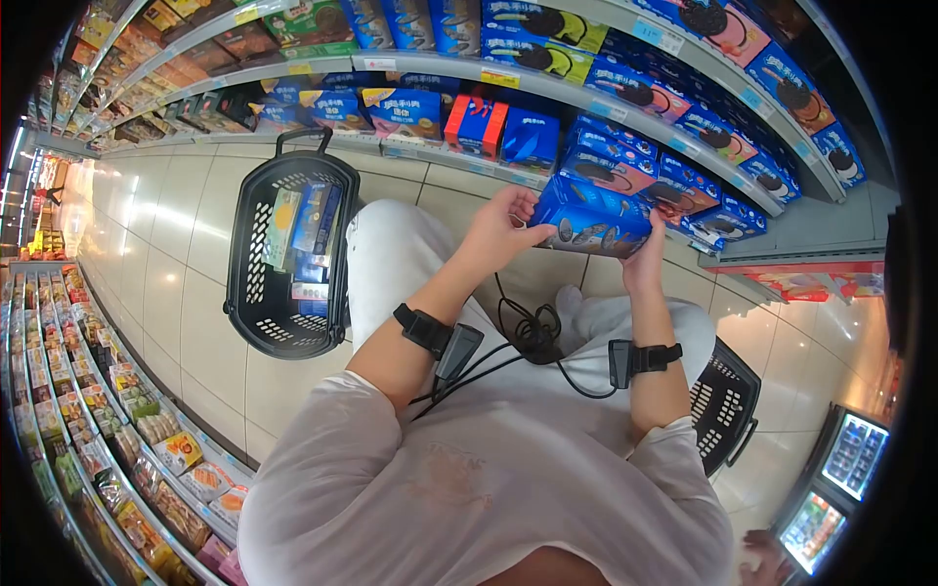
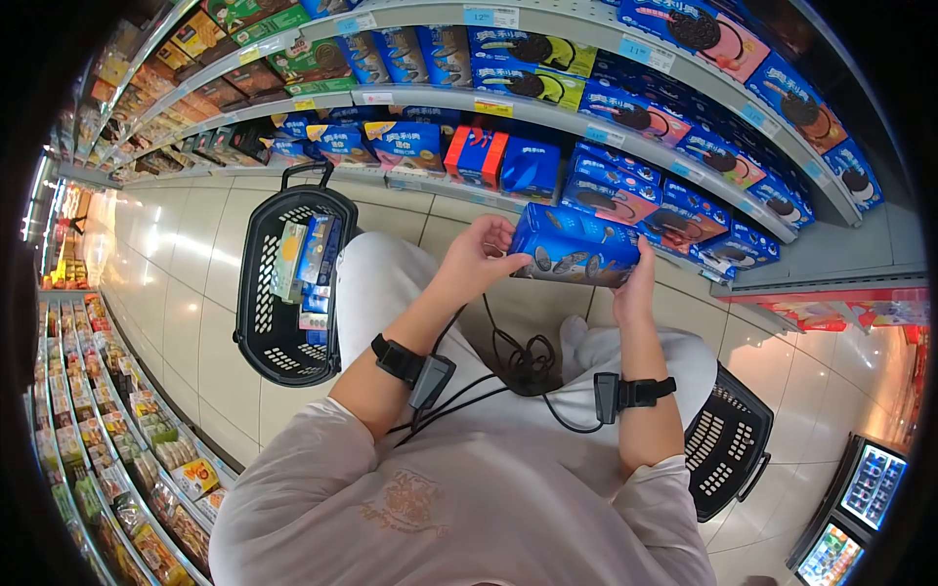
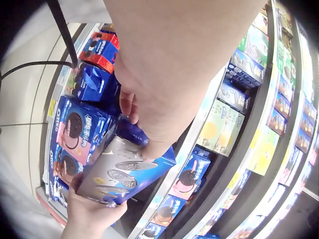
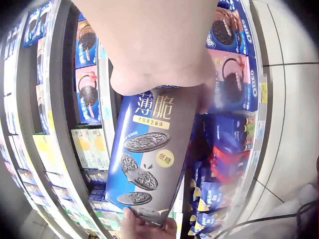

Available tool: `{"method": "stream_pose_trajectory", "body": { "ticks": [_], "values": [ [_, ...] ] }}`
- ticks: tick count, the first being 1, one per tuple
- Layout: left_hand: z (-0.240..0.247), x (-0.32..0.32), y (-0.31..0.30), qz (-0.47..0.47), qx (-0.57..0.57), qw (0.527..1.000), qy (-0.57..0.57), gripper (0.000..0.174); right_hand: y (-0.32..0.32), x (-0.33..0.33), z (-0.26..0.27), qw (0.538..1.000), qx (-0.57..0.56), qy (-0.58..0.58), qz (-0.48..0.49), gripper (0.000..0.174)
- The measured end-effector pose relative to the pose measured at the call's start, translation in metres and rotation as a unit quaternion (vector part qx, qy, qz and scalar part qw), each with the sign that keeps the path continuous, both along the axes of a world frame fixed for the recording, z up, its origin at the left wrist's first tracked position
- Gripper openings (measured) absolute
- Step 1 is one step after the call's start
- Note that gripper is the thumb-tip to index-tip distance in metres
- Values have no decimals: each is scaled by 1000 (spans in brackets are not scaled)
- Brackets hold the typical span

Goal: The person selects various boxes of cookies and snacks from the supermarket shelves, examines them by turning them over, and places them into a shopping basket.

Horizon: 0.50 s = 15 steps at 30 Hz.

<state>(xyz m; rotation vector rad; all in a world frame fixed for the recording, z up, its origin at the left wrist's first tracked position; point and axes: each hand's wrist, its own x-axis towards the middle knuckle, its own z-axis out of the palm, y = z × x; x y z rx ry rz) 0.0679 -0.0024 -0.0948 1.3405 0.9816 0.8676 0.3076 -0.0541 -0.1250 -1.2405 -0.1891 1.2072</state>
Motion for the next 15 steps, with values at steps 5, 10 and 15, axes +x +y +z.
{"method": "stream_pose_trajectory", "body": {
  "ticks": [5, 10, 15],
  "values": [
    [-26, 1, 5, -22, 20, 1000, 2, 42, 0, 9, -14, 1000, 14, 2, -5, 45],
    [-13, -2, 1, -5, 46, 999, 25, 42, 1, -3, -3, 999, 43, 25, 21, 44],
    [-13, 0, 1, 36, 96, 993, 56, 42, 2, -5, -2, 999, 32, -1, 6, 48]
  ]
}}
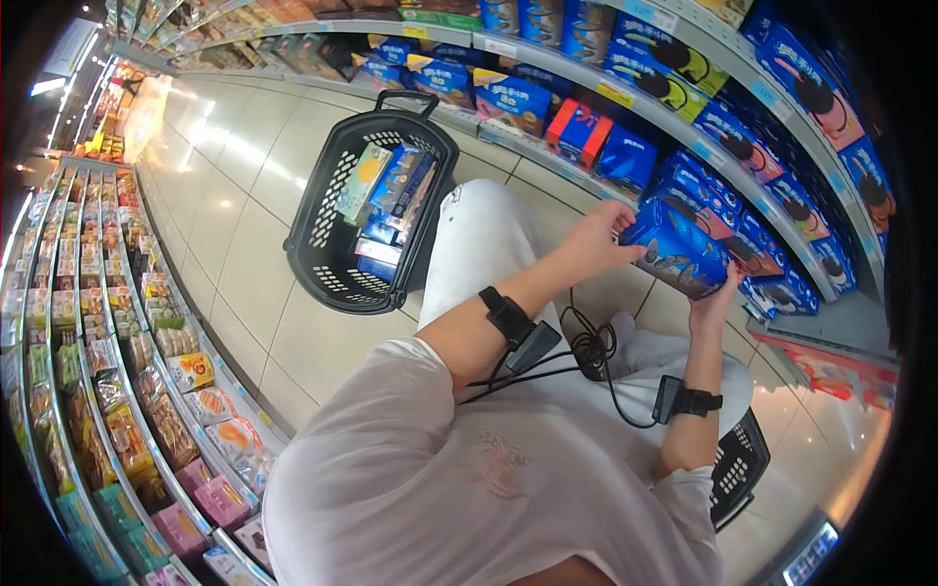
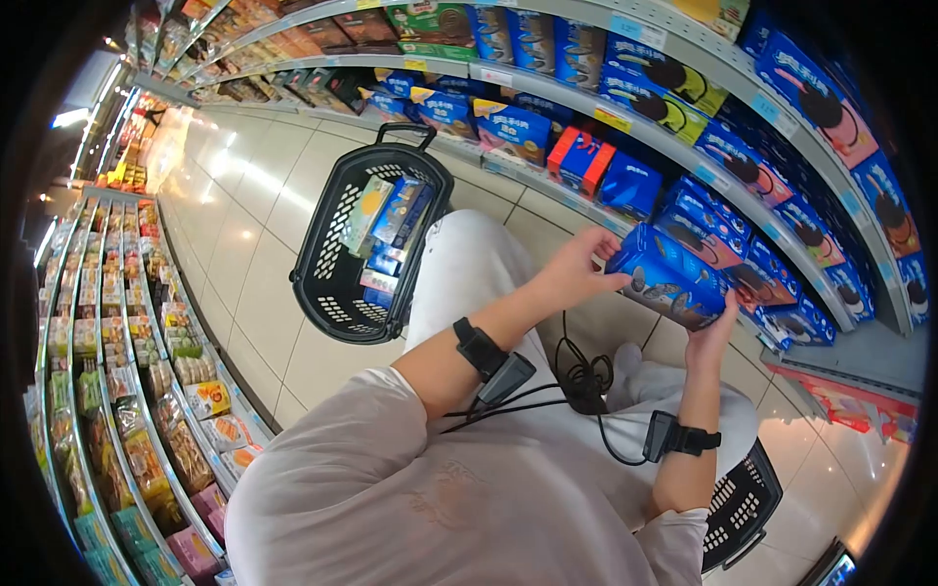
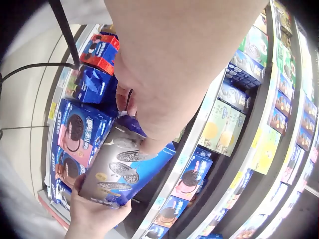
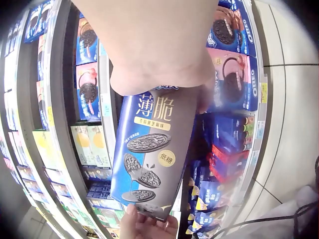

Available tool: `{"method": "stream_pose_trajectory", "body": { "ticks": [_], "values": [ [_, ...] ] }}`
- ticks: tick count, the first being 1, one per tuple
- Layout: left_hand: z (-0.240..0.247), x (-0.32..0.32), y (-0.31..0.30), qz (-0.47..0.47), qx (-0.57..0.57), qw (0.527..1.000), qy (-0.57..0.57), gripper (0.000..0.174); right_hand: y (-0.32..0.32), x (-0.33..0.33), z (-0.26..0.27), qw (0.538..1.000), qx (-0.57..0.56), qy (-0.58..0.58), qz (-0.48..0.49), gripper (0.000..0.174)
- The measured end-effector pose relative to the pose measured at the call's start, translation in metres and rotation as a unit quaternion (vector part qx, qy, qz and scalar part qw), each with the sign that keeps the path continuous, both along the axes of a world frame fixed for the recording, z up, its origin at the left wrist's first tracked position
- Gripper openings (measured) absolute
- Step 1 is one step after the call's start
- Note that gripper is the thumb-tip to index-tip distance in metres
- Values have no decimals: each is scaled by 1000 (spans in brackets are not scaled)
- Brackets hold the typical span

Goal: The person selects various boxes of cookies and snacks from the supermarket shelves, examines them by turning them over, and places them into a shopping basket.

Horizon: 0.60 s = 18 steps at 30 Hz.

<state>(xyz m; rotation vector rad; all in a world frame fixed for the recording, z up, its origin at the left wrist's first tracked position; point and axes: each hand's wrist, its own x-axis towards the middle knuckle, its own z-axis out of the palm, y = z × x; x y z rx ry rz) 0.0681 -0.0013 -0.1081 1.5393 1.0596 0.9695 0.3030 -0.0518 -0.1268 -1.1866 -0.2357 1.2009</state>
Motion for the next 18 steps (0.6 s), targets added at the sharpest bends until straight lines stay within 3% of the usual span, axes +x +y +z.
{"method": "stream_pose_trajectory", "body": {
  "ticks": [18],
  "values": [
    [5, -7, 2, -21, -73, 997, -2, 43, 1, 3, -5, 999, 2, -10, 45, 54]
  ]
}}
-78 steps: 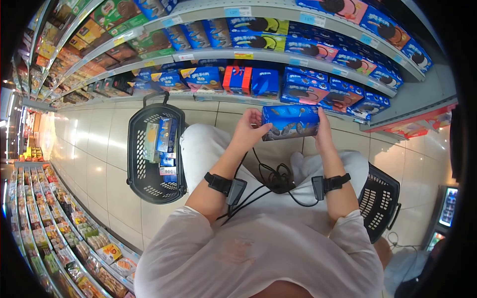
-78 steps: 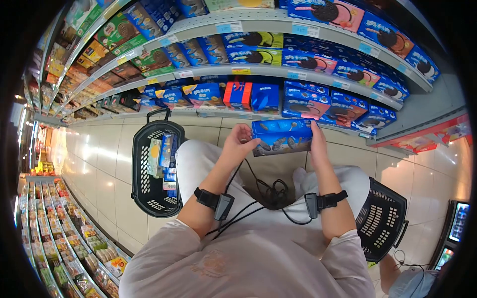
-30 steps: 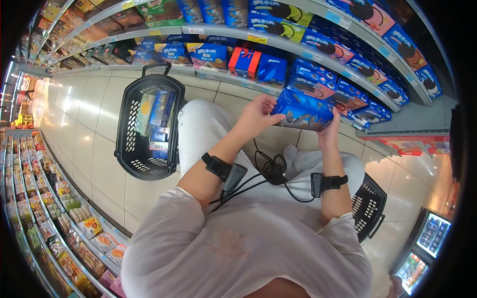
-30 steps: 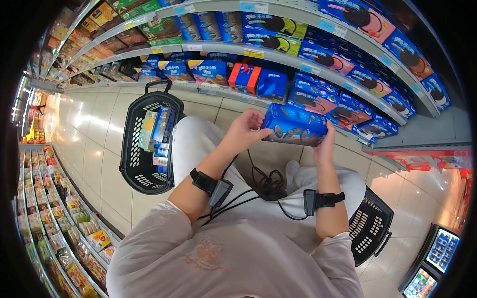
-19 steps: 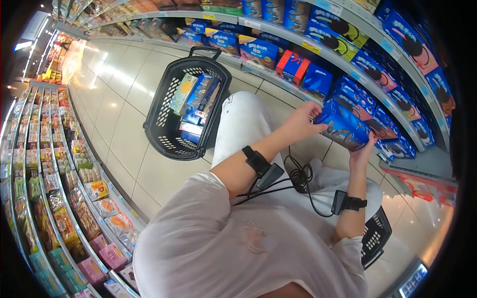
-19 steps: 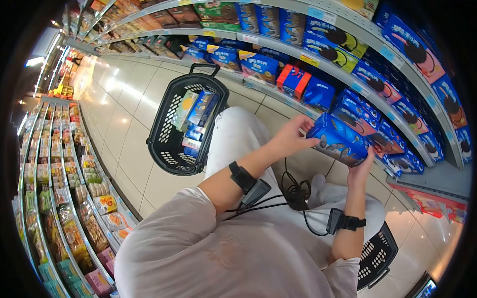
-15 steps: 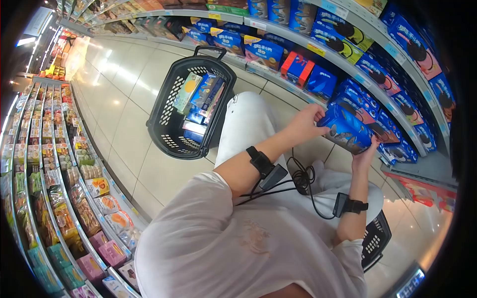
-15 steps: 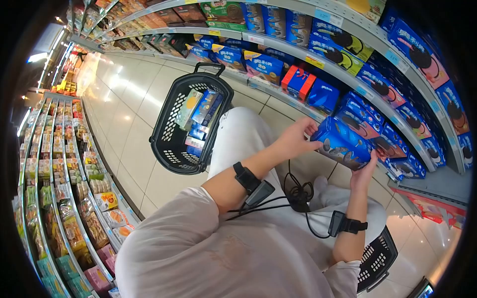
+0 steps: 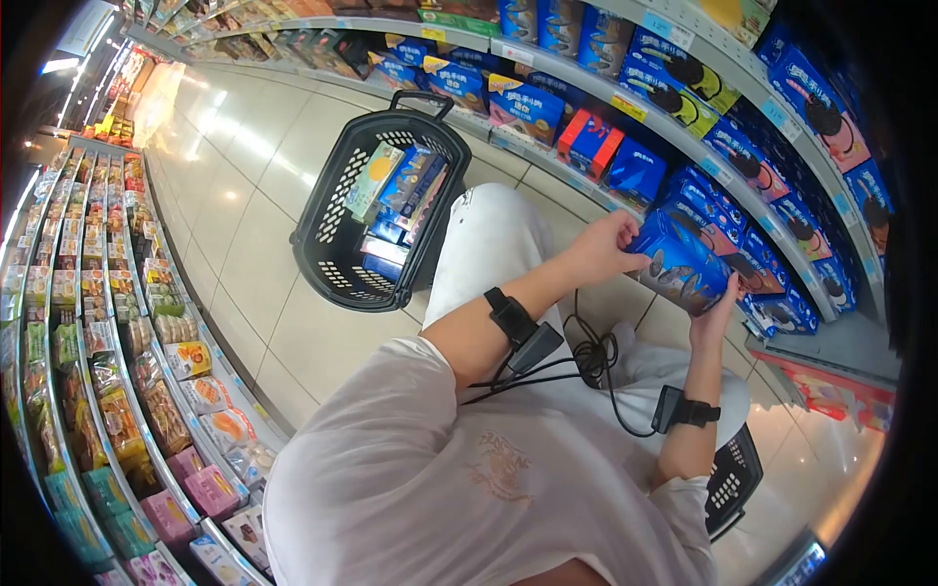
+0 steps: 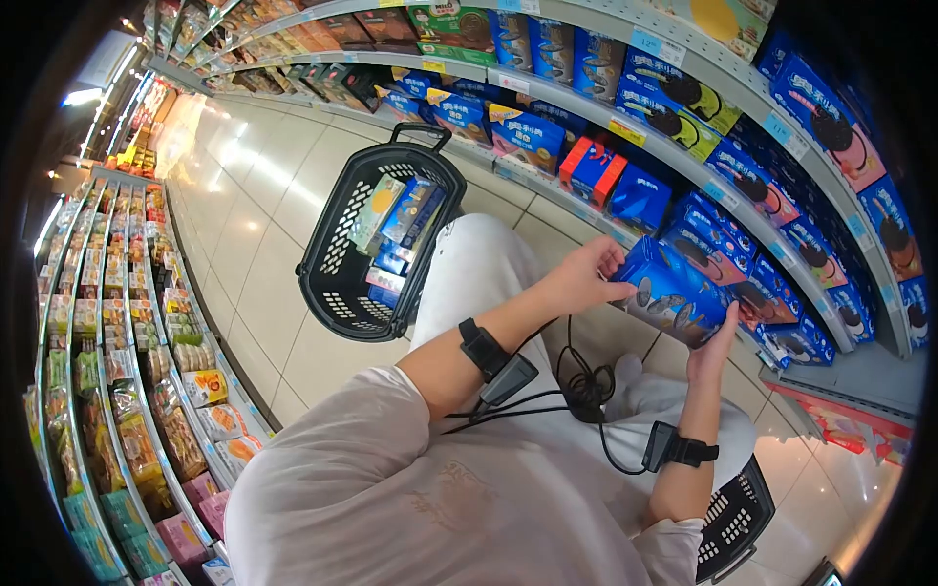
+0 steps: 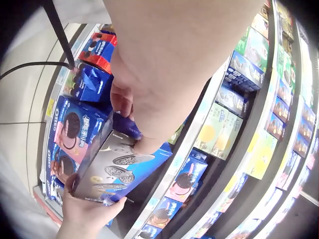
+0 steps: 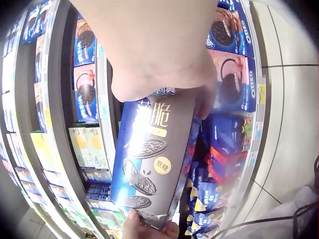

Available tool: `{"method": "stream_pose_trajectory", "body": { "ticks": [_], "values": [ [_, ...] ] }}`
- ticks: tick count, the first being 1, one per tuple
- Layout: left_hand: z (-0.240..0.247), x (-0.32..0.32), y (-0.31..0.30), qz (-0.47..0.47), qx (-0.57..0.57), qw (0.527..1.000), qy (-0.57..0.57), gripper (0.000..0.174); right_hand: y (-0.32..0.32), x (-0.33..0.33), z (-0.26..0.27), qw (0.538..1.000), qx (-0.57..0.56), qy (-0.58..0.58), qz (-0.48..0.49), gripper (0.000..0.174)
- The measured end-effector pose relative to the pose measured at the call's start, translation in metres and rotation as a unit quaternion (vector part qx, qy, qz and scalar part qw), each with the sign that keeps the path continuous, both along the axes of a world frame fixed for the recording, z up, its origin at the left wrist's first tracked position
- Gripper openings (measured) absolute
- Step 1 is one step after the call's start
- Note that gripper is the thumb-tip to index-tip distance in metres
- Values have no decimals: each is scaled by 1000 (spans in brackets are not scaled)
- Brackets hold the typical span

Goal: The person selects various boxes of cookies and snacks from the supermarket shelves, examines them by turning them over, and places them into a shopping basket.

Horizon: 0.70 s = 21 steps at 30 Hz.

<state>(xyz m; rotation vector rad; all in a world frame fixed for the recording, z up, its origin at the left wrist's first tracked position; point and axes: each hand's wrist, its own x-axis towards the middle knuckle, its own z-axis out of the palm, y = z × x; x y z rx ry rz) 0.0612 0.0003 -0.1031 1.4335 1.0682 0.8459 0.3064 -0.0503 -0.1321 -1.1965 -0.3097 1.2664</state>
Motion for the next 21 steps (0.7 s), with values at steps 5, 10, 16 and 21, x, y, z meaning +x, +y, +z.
{"method": "stream_pose_trajectory", "body": {
  "ticks": [5, 10, 16, 21],
  "values": [
    [3, -2, 1, 7, 15, 1000, 2, 46, 1, -6, 7, 1000, 10, 8, 12, 57],
    [25, -9, -3, 35, 140, 989, 21, 58, 2, -10, 9, 1000, 11, 8, 20, 57],
    [79, -35, -10, -64, 84, 991, 77, 71, 1, -18, 3, 994, 96, 22, 45, 61],
    [87, -83, 17, 39, 22, 998, -51, 67, -3, -19, 18, 985, 89, 7, 145, 64]
  ]
}}
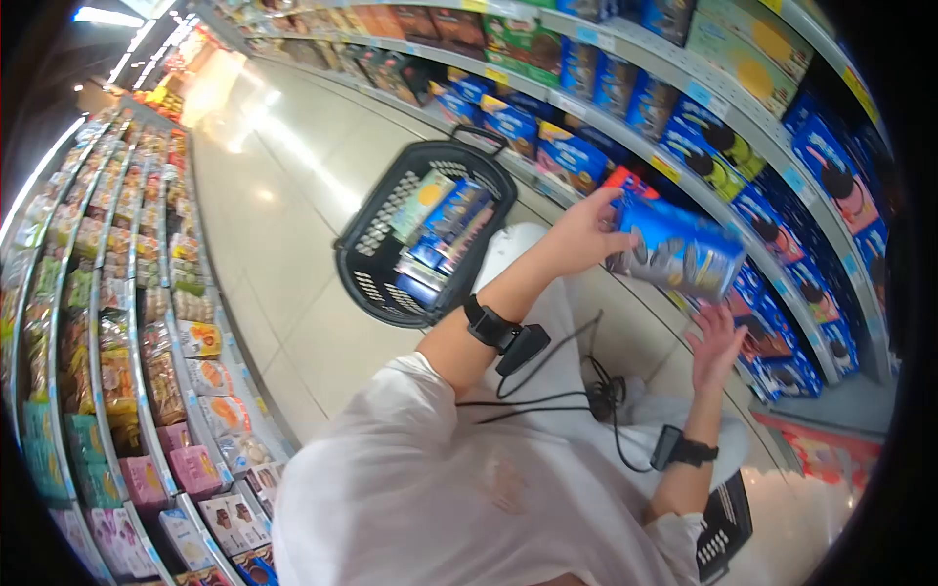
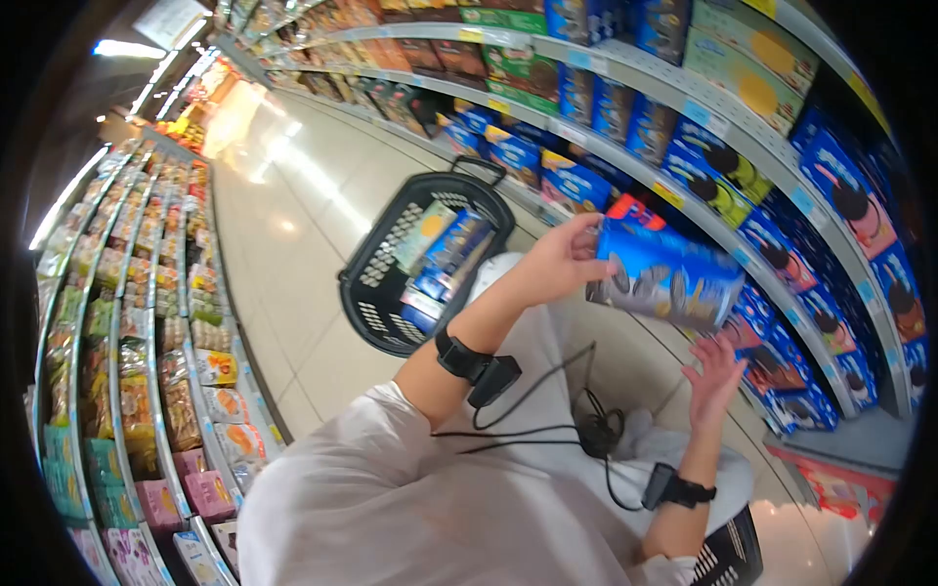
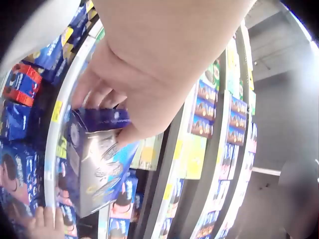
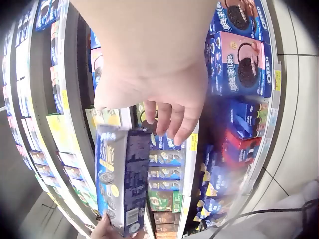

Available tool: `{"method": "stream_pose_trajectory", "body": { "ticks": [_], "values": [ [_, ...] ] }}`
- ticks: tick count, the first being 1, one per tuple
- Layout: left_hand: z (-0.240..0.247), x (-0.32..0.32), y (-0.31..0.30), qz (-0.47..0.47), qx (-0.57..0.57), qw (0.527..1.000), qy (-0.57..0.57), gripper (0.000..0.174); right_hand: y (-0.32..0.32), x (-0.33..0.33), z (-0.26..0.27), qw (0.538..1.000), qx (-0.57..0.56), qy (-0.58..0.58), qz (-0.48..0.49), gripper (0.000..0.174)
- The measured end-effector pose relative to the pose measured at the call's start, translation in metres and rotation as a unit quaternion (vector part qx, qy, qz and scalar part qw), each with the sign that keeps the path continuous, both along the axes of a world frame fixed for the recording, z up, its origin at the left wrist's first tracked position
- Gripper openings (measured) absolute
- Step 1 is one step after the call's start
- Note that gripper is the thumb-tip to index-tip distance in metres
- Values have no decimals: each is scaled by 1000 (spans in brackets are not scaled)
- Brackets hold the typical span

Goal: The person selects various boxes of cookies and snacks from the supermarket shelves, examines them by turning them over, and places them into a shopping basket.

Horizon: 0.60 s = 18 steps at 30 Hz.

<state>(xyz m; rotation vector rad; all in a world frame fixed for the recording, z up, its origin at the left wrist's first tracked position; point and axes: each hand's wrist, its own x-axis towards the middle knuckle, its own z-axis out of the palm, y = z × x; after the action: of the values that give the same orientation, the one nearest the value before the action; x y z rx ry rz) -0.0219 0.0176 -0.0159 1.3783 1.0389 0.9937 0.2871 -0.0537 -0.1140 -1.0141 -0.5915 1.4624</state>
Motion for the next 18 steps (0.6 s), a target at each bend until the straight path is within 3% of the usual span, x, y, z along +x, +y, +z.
{"method": "stream_pose_trajectory", "body": {
  "ticks": [1, 2, 3, 7, 11, 13, 16, 18],
  "values": [
    [9, -15, 5, 43, -57, 993, -98, 68, 0, 2, -1, 997, 27, -49, 53, 66],
    [19, -29, 5, 116, -85, 984, -103, 66, 0, -2, 3, 998, 6, -51, 27, 64],
    [25, -46, 10, 124, -70, 986, -91, 66, 1, -4, 5, 998, -15, -57, 2, 63],
    [7, -120, 24, 356, -84, 915, -170, 52, 3, 1, -6, 999, -2, -40, 7, 61],
    [-53, -200, 33, 488, -125, 834, -224, 41, -3, -1, -2, 998, -20, -53, 10, 58],
    [-83, -230, 24, 500, -139, 816, -256, 36, -2, -5, 1, 999, -8, -50, 19, 57],
    [-133, -261, 11, 566, -197, 730, -329, 29, -2, -3, -7, 998, -15, -52, 23, 56],
    [-203, -299, 2, 549, -240, 688, -410, 27, -1, -5, -11, 998, -21, -49, 19, 57]
  ]
}}
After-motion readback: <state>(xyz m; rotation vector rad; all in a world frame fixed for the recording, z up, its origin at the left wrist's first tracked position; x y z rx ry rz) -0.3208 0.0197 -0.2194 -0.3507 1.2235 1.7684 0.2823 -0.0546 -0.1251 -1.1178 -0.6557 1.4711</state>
